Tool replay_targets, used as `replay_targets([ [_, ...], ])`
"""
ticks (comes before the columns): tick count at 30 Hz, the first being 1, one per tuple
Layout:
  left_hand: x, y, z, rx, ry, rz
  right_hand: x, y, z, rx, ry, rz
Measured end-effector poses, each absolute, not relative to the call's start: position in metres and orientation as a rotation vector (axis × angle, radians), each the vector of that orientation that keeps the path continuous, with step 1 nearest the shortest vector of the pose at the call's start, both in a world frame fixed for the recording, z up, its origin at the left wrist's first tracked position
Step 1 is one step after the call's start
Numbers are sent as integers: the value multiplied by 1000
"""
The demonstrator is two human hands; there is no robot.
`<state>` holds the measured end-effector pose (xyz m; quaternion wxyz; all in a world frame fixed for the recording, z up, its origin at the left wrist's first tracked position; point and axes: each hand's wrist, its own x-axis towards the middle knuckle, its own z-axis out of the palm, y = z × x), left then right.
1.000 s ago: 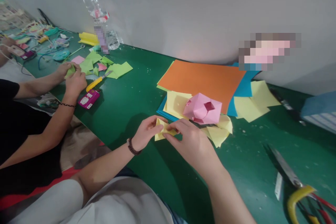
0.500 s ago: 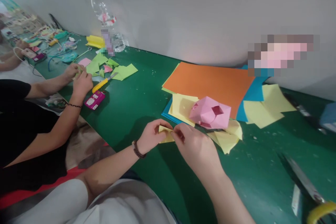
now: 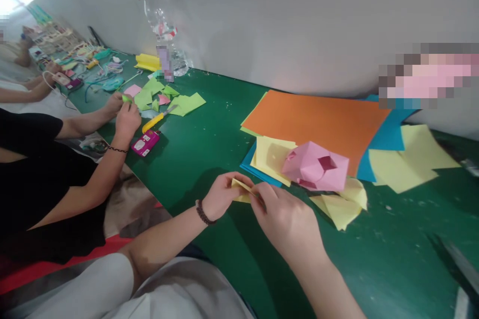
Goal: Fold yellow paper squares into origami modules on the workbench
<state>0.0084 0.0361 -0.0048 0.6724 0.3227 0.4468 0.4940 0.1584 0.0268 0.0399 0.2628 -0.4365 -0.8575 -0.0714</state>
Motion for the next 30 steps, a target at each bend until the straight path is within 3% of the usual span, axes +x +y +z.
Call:
replay_targets([
  [10, 10, 39, 2, 515, 888, 1211, 161, 26, 42, -1103, -2228, 10],
  [30, 8, 35, -3, 711, 1089, 1200, 166, 34, 51, -1527, -1705, 1180],
])
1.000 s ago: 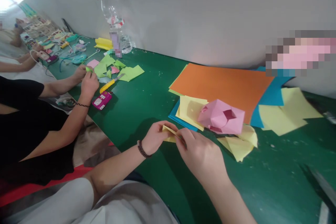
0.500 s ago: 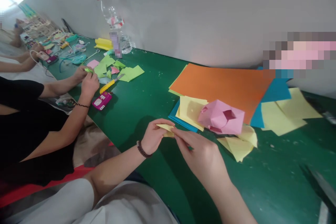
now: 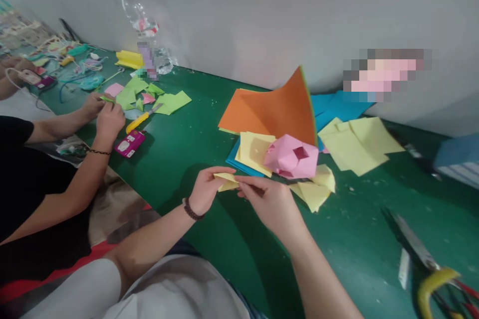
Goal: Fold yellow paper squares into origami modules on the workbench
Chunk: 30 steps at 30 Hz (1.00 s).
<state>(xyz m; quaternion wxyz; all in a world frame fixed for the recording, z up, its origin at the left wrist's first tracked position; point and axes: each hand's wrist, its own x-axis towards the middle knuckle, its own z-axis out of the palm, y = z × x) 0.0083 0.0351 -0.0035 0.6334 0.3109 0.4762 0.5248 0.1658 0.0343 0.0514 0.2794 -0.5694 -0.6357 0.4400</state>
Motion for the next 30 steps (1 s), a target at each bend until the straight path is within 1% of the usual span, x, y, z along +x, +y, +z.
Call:
replay_targets([
  [3, 7, 35, -5, 751, 1052, 1230, 167, 37, 48, -1556, -1671, 1215],
  [7, 6, 33, -2, 658, 833, 1211, 170, 39, 40, -1624, -1668, 1075],
  [9, 7, 32, -1, 648, 809, 1191, 171, 40, 36, -1628, -1682, 1006],
  [12, 8, 32, -1, 766, 904, 1187, 172, 40, 36, -1582, -1724, 935],
  [17, 9, 32, -4, 904, 989, 1192, 172, 40, 40, -1465, -1861, 953],
  [21, 9, 29, -4, 990, 974, 1117, 175, 42, 37, -1526, -1860, 765],
  [24, 10, 27, -1, 1107, 1110, 1102, 177, 42, 35, -1605, -1852, 651],
  [30, 9, 27, -2, 1308, 1306, 1130, 170, 38, 36, -1603, -1972, 739],
])
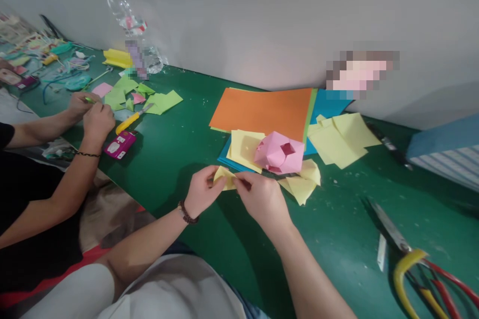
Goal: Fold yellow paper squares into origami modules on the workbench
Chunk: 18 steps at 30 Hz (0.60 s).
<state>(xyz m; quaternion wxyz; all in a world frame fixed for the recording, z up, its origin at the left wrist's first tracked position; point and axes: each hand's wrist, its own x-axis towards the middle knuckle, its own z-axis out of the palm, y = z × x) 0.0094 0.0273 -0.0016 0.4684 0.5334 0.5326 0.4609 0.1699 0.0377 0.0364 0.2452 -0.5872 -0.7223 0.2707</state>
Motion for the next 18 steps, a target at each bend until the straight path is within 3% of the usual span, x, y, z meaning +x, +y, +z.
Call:
replay_targets([
  [11, 8, 30, 3, 1395, 1306, 1149, 169, 38, 40, -1549, -2070, 607],
  [18, 5, 31, 1, 1454, 1314, 1174, 172, 38, 38, -1598, -2052, 844],
])
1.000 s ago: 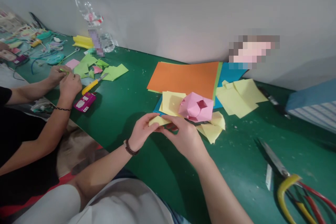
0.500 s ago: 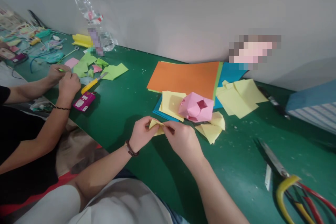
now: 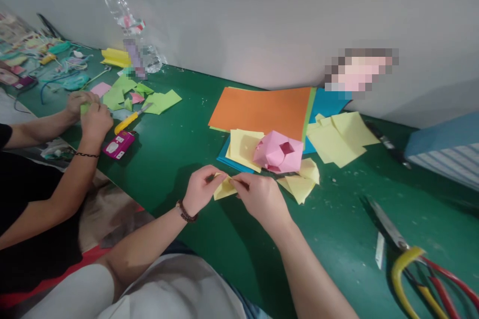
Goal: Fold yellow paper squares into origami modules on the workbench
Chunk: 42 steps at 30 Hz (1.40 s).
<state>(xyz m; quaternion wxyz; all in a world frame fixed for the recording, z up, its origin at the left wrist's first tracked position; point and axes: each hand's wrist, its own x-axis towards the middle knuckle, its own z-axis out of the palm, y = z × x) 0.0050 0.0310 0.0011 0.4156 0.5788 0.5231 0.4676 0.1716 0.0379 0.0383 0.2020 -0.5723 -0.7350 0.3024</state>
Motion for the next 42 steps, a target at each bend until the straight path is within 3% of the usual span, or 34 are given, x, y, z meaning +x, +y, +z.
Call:
replay_targets([
  [6, 4, 31, 2, 1437, 1322, 1220, 172, 36, 40, -1632, -1904, 948],
  [10, 6, 27, 1, 1414, 1054, 1188, 191, 19, 49, -1629, -1851, 878],
  [12, 7, 25, 0, 1404, 946, 1167, 212, 6, 53, -1676, -1703, 729],
  [17, 10, 24, -1, 1448, 1002, 1216, 272, -6, 40, -2035, -1283, -14],
  [21, 9, 26, -2, 1540, 1043, 1253, 286, 3, 10, -2036, -1530, -252],
  [34, 2, 34, -2, 1634, 1276, 1276, 278, -7, -2, -1747, -1999, -389],
  [42, 1, 77, 21, 2470, 1487, 773, 243, 5, 30, -1452, -1967, -405],
])
